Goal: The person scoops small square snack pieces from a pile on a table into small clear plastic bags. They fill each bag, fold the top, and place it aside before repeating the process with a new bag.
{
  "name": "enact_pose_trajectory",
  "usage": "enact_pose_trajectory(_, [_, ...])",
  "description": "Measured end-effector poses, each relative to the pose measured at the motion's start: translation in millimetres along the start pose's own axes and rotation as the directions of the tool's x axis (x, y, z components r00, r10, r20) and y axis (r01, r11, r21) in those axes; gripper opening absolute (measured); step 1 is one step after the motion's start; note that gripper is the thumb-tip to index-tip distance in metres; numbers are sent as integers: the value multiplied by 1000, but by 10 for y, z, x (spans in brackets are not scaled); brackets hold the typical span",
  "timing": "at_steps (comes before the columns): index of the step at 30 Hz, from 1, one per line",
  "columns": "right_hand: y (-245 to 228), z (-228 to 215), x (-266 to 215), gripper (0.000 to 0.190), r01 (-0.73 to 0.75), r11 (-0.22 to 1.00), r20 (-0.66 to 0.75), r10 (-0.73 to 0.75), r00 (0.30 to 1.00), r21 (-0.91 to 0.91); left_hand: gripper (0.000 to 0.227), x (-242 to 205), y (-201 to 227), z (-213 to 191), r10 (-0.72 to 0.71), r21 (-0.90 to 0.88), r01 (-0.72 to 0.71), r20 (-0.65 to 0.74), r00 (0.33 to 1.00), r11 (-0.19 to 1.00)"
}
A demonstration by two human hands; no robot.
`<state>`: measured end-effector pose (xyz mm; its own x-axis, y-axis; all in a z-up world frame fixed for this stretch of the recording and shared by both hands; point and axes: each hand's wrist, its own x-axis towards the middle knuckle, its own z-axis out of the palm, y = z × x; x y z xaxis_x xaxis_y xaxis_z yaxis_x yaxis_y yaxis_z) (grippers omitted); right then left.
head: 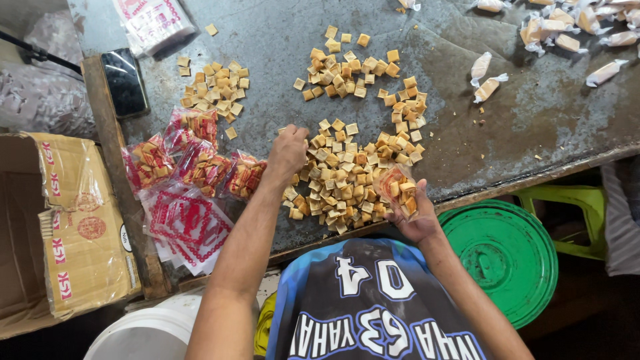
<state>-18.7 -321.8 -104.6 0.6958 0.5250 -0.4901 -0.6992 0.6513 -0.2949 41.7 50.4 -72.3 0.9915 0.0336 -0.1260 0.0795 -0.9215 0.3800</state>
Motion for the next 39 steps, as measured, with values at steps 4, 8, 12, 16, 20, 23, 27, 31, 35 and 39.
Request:
enact_pose_trajectory(4, [-76, 20, -76, 60, -11, 1000, 4, 11, 1000, 12, 28, 3, -40, -52, -178, 15, 178, 174, 969, 984])
enact_pose_trajectory(8, [-158, -24, -109, 56, 1, 1000, 5, -1, 1000, 17, 21, -50, -5, -193, -322, -206, 357, 184, 929, 911])
enact_pose_trajectory(12, [-307, 8, -162, 62, 3, 1000, 47, -4, 999, 23, 28, -128, 340, -800, -419, -955, 278, 297, 858, -107])
enact_pose_trajectory(16, [-361, -232, -121, 63, 23, 1000, 43, -23, 999, 10, 10, -83, 310, -473, -440, -939, 269, 338, 832, -213])
enact_pose_trajectory(20, [-375, -322, -66, 64, 20, 1000, 39, -20, 999, -12, 26, 104, 352, -59, -298, -516, 319, 124, 946, 795])
enact_pose_trajectory(23, [-364, -379, -39, 64, 1, 1000, 41, -2, 999, 12, 30, 96, 394, 121, -137, -34, 141, 100, 985, 989])
enact_pose_trajectory(27, [-343, -396, -4, 62, -9, 1000, 37, 8, 999, 28, 17, -64, 728, -254, -76, -89, 79, 34, 997, 993])
enact_pose_trajectory(31, [-293, -240, -53, 60, 1, 1000, 17, -1, 1000, 11, 16, -44, 508, 28, -127, -202, 118, -32, 991, 972])
enact_pose_trajectory(35, [-260, 340, -137, 53, 53, 996, -20, -54, 998, -74, 16, -109, 645, -489, -303, -442, 284, 28, 952, 851])
enact_pose_trajectory(39, [-206, 700, -101, 52, 92, 978, -115, -115, 987, -188, 20, -410, 1369, -1644, -115, -760, 184, 144, 983, 623])
